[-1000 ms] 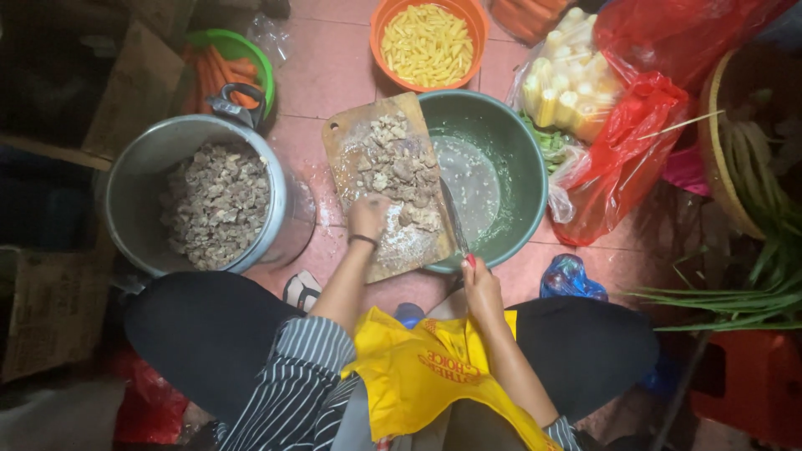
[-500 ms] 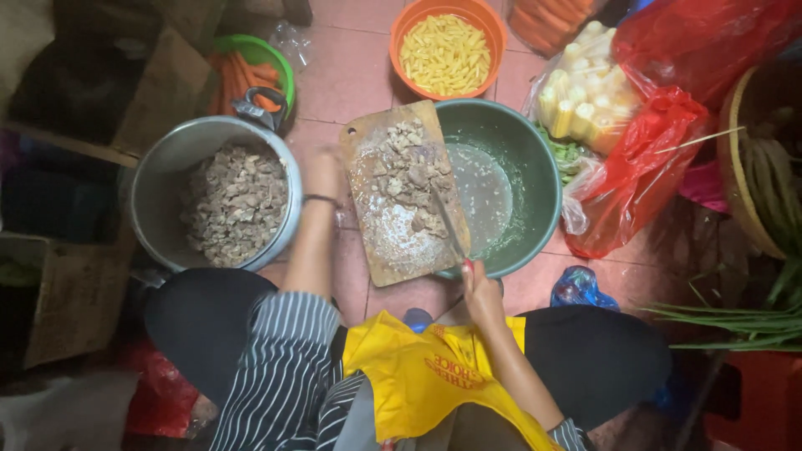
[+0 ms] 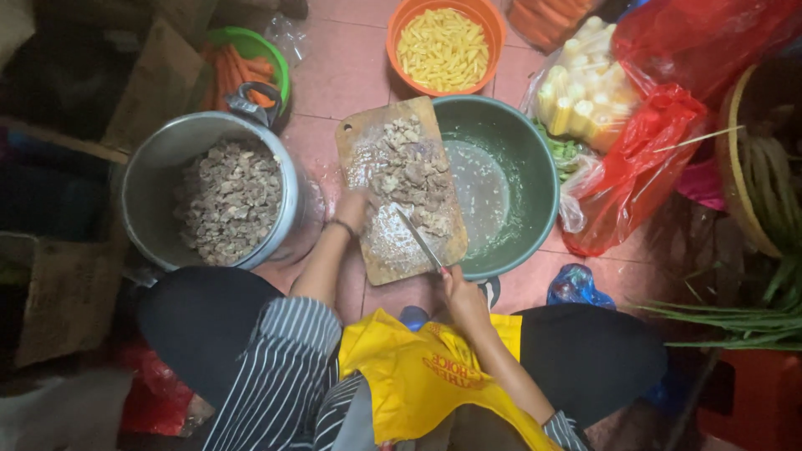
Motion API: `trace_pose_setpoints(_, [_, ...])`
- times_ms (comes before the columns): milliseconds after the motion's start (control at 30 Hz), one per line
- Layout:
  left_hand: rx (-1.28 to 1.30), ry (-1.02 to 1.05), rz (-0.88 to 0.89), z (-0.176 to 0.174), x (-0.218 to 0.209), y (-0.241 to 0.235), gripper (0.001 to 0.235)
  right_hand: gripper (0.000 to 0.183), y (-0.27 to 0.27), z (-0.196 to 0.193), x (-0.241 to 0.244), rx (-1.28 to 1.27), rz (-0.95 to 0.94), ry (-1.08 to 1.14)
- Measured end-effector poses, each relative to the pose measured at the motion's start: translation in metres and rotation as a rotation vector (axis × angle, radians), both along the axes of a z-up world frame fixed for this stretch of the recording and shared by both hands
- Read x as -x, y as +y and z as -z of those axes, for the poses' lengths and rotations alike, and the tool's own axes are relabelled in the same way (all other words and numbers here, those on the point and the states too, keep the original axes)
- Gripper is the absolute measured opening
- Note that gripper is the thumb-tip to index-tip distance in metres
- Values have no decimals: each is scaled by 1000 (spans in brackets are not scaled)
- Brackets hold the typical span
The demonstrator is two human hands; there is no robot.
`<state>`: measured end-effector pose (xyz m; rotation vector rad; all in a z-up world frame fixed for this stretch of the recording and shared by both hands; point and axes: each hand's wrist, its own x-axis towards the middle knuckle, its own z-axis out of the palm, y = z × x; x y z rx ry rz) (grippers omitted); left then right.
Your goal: Chopping pieces of meat on a wooden board and washing them in a basin.
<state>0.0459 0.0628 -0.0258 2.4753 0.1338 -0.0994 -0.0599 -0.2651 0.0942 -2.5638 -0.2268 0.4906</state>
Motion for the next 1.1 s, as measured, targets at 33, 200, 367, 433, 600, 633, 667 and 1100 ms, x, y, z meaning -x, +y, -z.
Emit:
trace_pose_setpoints(33, [145,-48,39,-1,16,-17,21,29,1,-2,0,0,-1,-10])
trace_pose_setpoints(200, [351,-94,-81,-52,55,-80,9,28,1,-2,5,51,-19,-30])
trace_pose_setpoints(367, [128,-400,-293,-72,62,-100,22,24,-4,-16,17,73,-63,-147])
trace_pose_setpoints(433, [133,-340,-309,-63,60,-101,20,26,-1,-33,16,95,-65,-108])
trace_pose_setpoints(600, [138,-210,-345,-49,59,-99,14,30,3,-33,15,98,-95,-52])
trace_pose_setpoints(633, [134,-189,-338,-47,58,-99,14,30,4,-22,13,106,-91,-17])
trace_pose_setpoints(667, [130,-169,-332,-46,57,-98,15,29,4,-11,12,115,-86,18])
trace_pose_setpoints(1100, [64,-200,-328,-32,61,-96,26,35,5,15,18,103,-26,82])
